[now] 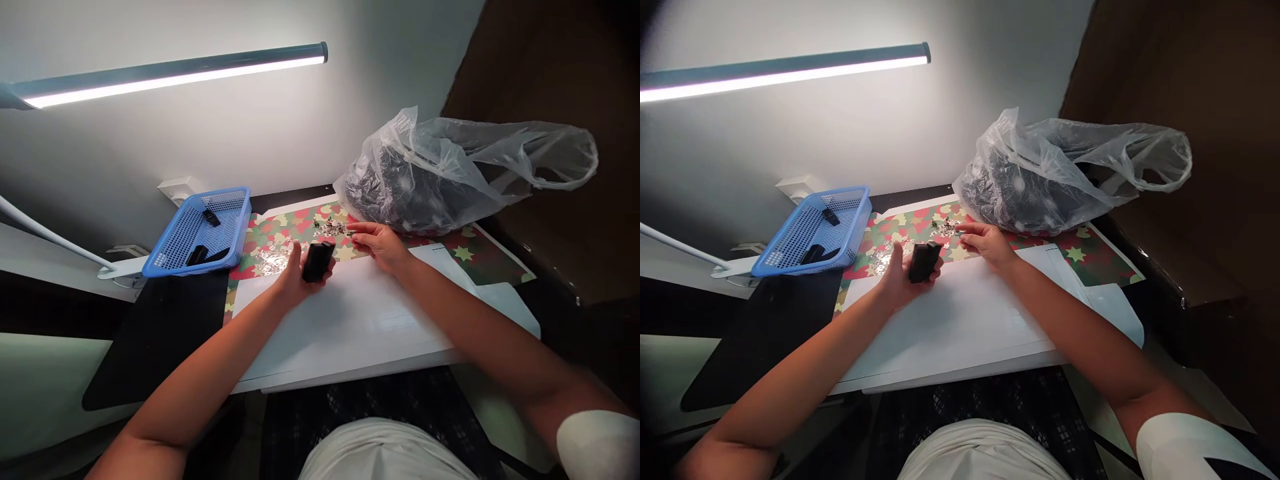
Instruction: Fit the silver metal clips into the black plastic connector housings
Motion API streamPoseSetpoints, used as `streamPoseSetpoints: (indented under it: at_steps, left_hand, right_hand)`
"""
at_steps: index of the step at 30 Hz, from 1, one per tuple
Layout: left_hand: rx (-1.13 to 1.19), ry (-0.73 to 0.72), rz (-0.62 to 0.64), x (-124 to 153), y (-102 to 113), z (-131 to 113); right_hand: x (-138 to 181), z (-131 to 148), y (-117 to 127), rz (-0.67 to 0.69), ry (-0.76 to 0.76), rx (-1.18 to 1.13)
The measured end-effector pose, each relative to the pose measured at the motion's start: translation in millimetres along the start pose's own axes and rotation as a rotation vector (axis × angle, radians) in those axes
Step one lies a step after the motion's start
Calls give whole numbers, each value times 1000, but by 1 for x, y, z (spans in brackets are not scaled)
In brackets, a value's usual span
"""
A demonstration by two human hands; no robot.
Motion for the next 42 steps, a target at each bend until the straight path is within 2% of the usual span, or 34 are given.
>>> streamPoseSetpoints:
  at_steps: [3, 7, 10, 12, 17, 23, 26, 28, 31, 35, 39, 42]
  left_hand:
    - [-211, -143, -41, -1, -1, -1]
    - [-519, -311, -165, 1, 3, -5]
    - [-685, -338, -198, 2, 2, -7]
    - [-725, -324, -196, 3, 0, -7]
    - [-595, -291, -201, 4, -3, -7]
    - [-125, -42, -63, -4, -3, 3]
    - [-5, 33, -50, -6, -1, 5]
    - [-18, 8, -38, -6, -1, 2]
    - [-146, -132, -19, -3, -4, -4]
    - [-230, -292, -96, -2, 0, -9]
    - [-184, -344, -143, -5, 10, -12]
    - [-143, -318, -120, -7, 13, -12]
  right_hand:
    - [0, 2, -2, 44, 58, 55]
    - [5, 8, -6, 87, 167, 168]
    - [10, 17, -9, 100, 312, 201]
    - [14, 20, -12, 109, 356, 259]
    - [20, 15, -16, 147, 285, 302]
    - [17, 13, -13, 112, 254, 241]
    - [14, 9, -10, 99, 241, 205]
    - [12, 7, -8, 87, 230, 221]
    - [11, 6, -6, 62, 217, 255]
    - [15, 6, -9, 75, 213, 202]
    - [21, 14, -15, 148, 243, 183]
    - [24, 27, -13, 144, 333, 164]
Point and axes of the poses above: each hand's wrist, its own x-axis away from the middle knuckle, its own y-axis out of the back of the hand, z = x × y, the point moved 5 cm from there along -x, towards the middle knuckle, and after that the axes turned 6 degrees about y, right-handed, at the moved point
